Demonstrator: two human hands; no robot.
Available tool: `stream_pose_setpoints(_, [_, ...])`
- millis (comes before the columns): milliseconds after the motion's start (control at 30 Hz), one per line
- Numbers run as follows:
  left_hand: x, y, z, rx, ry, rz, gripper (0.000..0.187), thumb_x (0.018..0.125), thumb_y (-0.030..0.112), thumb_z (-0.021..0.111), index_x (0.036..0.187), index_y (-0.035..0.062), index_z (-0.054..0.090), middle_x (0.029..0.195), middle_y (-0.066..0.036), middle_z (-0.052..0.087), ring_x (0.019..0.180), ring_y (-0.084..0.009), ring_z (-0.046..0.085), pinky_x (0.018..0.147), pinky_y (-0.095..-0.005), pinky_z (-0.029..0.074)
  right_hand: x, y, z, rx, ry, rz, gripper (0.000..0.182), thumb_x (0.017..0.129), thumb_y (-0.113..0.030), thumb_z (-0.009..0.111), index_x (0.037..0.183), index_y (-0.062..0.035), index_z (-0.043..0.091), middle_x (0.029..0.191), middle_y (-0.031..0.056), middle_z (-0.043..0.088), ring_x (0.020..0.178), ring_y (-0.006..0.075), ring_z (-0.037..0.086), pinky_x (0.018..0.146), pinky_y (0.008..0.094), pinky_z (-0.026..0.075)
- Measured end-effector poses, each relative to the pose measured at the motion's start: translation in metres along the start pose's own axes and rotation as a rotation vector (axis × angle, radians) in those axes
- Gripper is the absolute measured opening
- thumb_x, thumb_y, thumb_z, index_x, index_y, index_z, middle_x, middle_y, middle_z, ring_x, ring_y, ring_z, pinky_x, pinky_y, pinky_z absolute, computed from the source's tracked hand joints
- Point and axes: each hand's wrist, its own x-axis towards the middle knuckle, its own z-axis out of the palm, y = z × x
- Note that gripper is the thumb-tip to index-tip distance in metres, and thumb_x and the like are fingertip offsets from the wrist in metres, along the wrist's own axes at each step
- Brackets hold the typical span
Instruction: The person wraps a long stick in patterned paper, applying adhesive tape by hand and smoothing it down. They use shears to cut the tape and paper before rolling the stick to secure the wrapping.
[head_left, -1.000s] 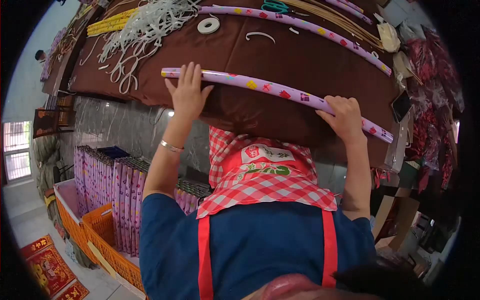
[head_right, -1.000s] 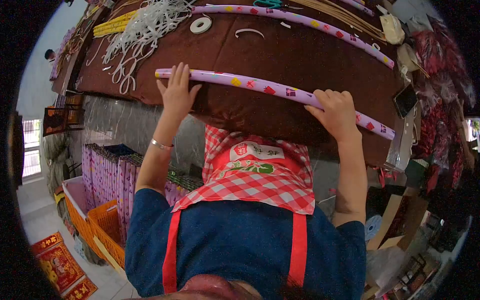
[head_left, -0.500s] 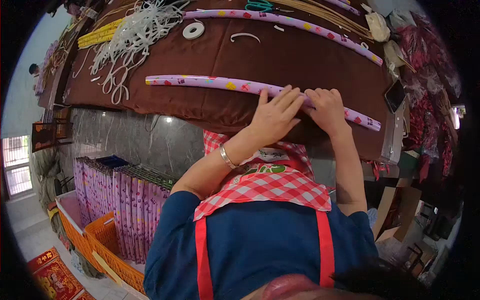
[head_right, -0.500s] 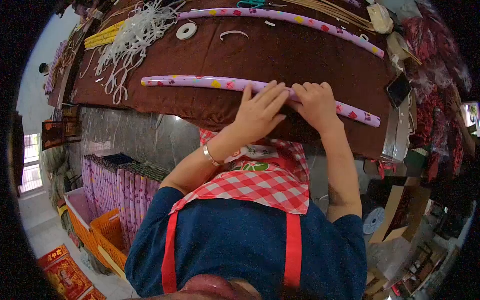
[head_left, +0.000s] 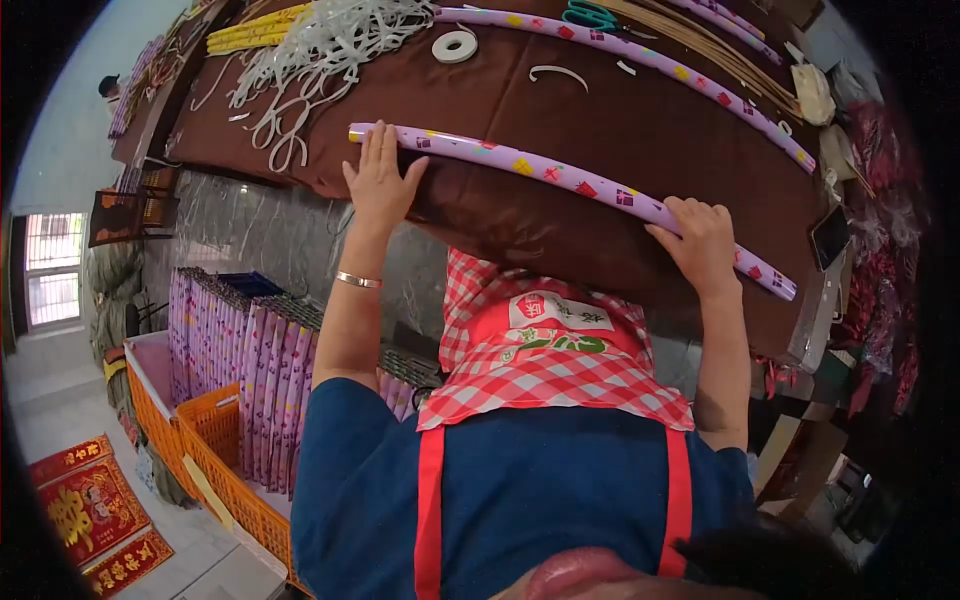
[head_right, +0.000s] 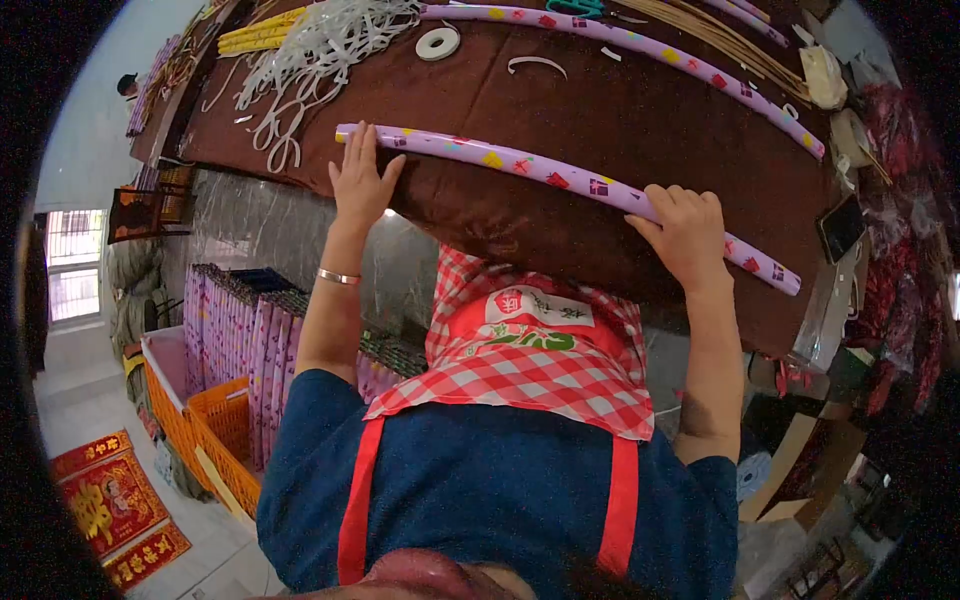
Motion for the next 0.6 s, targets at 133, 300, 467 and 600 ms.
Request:
stream_pose_setpoints(133, [0.012,-0.03,0.001,0.084,-0.006,-0.017,0.077,0.087,0.059,0.056,0.145,0.0115,0.038,0.154,-0.007,0.033,0.143,-0.0274,0.029,0.104,-0.0713,0.022,-0.001,-0.002,-0.001,-0.009,-0.005,0.017,0.035,0.073,-0.029,0.078,0.097,-0.0095,0.062,0.078,0.0031,0.059,0.075,0.0225,0.059,0.068,0.0369,0.039])
stream_pose_setpoints(300, [0.017,-0.013,-0.005,0.232,0.017,-0.03,0.076,0.086,0.058,0.057,0.143,0.0104,0.041,0.151,-0.008,0.036,0.142,-0.028,0.031,0.101,-0.0735,0.024,0.004,0.0,-0.001,-0.019,0.012,-0.011,0.032,0.075,-0.029,0.076,0.096,-0.008,0.063,0.083,0.0058,0.059,0.081,0.025,0.057,0.074,0.0375,0.04])
stream_pose_setpoints(467, [0.003,0.043,-0.005,0.074,0.081,0.158,0.068,0.084,0.05,0.064,0.138,0.0102,0.047,0.145,-0.011,0.044,0.137,-0.0325,0.036,0.098,-0.072,0.029,0.003,0.009,0.001,0.055,0.111,0.033,0.029,0.075,-0.026,0.076,0.092,-0.0069,0.062,0.085,0.008,0.056,0.082,0.028,0.054,0.073,0.04,0.043])
stream_pose_setpoints(600, [-0.008,0.109,-0.007,-0.04,0.143,0.335,0.062,0.082,0.043,0.068,0.132,0.0105,0.053,0.137,-0.009,0.05,0.127,-0.0319,0.046,0.098,-0.067,0.032,0.004,0.003,0.008,0.174,0.127,0.025,0.029,0.076,-0.026,0.076,0.091,-0.0056,0.061,0.086,0.0089,0.055,0.083,0.0291,0.053,0.071,0.0403,0.045])
